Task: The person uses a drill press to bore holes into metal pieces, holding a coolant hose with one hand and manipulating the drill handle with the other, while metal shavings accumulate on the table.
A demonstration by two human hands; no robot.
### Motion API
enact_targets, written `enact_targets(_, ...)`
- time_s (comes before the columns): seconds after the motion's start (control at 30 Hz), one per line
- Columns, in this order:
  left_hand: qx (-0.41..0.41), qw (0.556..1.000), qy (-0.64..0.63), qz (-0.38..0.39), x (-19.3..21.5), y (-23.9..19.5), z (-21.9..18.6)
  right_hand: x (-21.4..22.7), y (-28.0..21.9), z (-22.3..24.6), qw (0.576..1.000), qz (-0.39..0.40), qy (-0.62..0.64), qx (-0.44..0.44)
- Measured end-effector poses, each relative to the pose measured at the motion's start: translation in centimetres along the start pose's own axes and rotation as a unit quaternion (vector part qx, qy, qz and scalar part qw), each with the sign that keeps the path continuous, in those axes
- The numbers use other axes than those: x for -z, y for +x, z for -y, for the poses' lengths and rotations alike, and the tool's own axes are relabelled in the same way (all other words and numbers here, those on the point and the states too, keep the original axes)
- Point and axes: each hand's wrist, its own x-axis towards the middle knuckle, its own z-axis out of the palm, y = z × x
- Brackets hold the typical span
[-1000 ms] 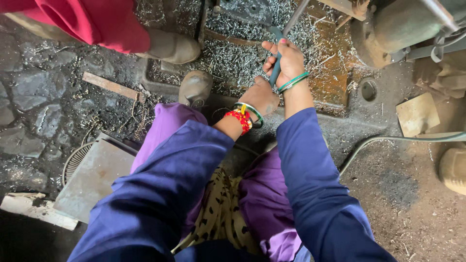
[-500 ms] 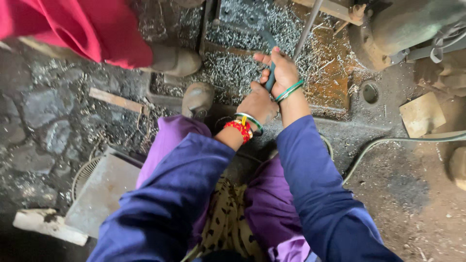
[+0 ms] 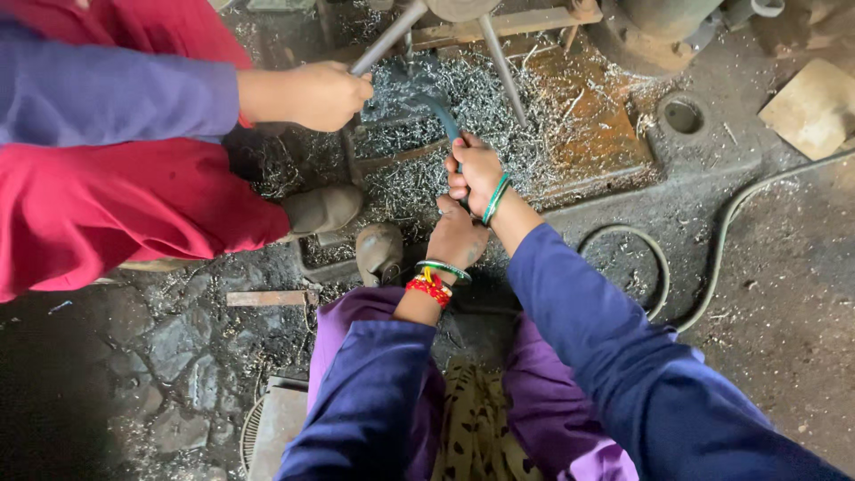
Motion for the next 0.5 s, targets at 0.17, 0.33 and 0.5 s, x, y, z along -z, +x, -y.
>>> enact_targets(0.17, -0.024, 0.998, 0.065, 0.009, -2.5, 1.0, 2.6, 0.5, 0.4, 0.8, 0.998, -0.035, 0.045, 0.008)
enact_targets(0.33, 0.007, 0.988, 0.153, 0.003, -1.6, -1.1, 0.9, 0.6, 0.1, 1.2, 0.999, -0.026, 0.031, 0.001)
enact_targets(0.5, 0.030, 0.975, 0.220, 0.004, 0.6, -3.1, -2.0, 0.7, 0.2, 0.9, 0.998, -0.023, 0.049, -0.021)
